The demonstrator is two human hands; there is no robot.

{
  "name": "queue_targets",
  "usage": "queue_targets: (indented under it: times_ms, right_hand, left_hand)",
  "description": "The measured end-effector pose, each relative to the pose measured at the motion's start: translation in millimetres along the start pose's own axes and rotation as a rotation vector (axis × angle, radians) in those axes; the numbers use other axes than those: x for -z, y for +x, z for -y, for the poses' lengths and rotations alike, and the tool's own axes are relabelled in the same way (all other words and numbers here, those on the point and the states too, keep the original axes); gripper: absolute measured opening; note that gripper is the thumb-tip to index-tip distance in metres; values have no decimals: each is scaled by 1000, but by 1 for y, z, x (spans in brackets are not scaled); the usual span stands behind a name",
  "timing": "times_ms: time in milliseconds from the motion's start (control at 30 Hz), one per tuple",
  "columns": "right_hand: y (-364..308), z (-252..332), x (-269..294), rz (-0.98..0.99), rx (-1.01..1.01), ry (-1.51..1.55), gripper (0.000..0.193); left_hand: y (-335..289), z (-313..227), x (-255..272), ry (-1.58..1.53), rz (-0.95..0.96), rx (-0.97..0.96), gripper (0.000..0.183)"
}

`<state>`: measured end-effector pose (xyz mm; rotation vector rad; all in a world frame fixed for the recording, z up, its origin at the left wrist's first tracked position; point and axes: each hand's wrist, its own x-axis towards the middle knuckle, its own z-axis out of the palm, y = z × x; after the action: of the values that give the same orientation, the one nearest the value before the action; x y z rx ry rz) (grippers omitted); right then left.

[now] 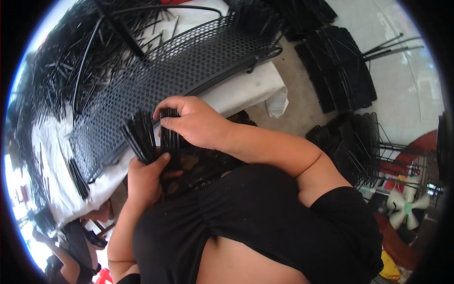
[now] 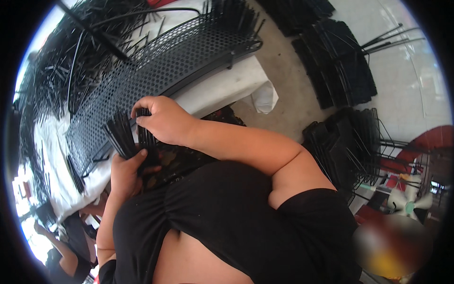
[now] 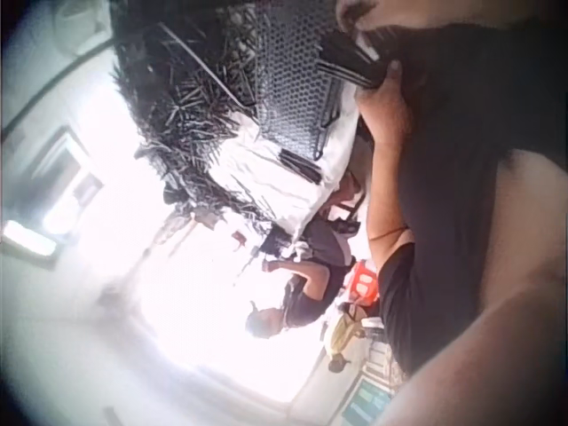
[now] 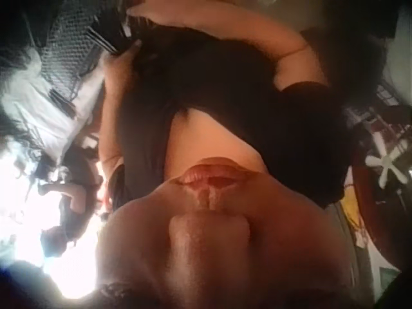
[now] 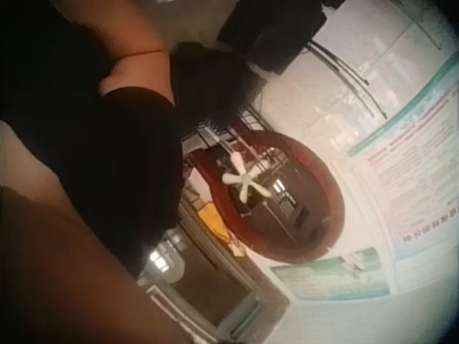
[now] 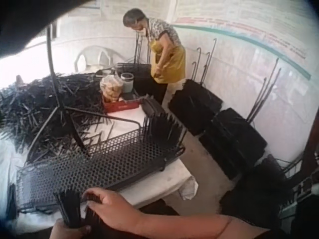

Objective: The person sorts bundles of plastic strips by hand and inserts them into the holes of a perforated metal rack before gathering more plastic strips from a pile on the table.

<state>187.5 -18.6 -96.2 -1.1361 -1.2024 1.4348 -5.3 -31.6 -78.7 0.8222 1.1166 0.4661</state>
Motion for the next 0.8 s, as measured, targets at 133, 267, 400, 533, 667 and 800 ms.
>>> queue_targets:
  times_ms: [133,267,400,533,667,800]
  right_hand:
    - [-8,32,42,-122,-46,185,14]
    - [-23,58,150,-661,629,-42,15]
    - [-43,57,191,-881,811,-365,16]
    - [-51,53,195,-863,864,-369,17]
    - [-48,50,196,-926,856,-375,17]
    - [-36,37,204,-952,821,-504,15]
  left_hand:
    - [-1,-8,2,-105,-12,71,19]
    - [6,-12,13,-211,36,198,22]
    - [8,-13,13,-214,38,220,21]
    - [13,-12,15,-212,63,196,21]
    - [15,-14,13,-199,63,189,20]
    - [14,-12,15,-187,58,177,19]
